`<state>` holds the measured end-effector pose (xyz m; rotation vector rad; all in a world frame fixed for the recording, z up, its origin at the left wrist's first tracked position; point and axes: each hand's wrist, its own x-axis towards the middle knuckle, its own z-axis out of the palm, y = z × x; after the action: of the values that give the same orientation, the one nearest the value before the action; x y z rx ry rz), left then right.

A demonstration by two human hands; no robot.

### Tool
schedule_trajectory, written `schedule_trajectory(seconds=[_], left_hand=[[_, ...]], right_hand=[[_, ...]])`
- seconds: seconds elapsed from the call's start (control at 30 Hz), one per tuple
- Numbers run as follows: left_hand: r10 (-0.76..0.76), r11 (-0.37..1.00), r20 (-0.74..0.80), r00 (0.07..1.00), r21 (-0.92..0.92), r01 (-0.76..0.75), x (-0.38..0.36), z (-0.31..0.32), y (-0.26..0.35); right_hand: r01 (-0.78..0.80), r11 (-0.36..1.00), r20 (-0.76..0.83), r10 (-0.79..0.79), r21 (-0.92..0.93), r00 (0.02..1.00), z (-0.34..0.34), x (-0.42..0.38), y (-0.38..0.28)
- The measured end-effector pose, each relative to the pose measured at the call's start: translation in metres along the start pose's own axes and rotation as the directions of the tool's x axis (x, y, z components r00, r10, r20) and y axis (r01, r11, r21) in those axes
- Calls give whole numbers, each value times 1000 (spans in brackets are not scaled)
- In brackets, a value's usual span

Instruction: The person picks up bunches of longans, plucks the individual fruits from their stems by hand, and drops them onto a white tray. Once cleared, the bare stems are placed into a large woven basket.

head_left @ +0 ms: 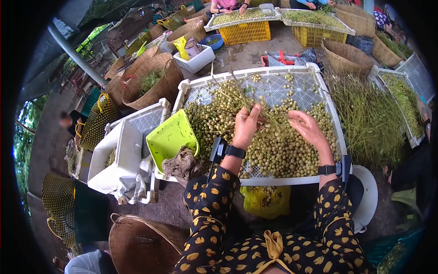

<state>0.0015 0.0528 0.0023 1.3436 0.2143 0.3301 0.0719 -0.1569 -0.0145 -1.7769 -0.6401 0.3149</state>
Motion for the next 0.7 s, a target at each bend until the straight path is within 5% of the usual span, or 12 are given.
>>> schedule_trajectory(seconds=[0.13, 0.27, 0.4, 0.5, 0.6, 0.7], left_hand=[[13, 1000, 97, 995, 1, -13, -3, 9, 1], [22, 998, 99, 995, 61, -28, -1, 8, -7], [-38, 994, 28, 999, 101, 35, -4, 12, -8], [-11, 999, 4, 1000, 37, 10, -4, 10, -8], [-5, 999, -1, 1000, -53, 5, 2, 0, -5], [-26, 996, 42, 999, -82, 29, 3, -8, 0]], right_hand=[[-37, 992, 130, 21, 123, 991, 15, 0, 1], [-92, 996, 162, 88, 19, 983, 21, 4, 5], [-11, 987, 10, 13, -159, 1000, 21, 2, -1], [-6, 985, -69, 18, 170, 997, 20, 7, 21], [-92, 970, -122, 122, 225, 985, 2, 5, 23], [-59, 995, -78, 65, 77, 995, -5, 2, 12]])
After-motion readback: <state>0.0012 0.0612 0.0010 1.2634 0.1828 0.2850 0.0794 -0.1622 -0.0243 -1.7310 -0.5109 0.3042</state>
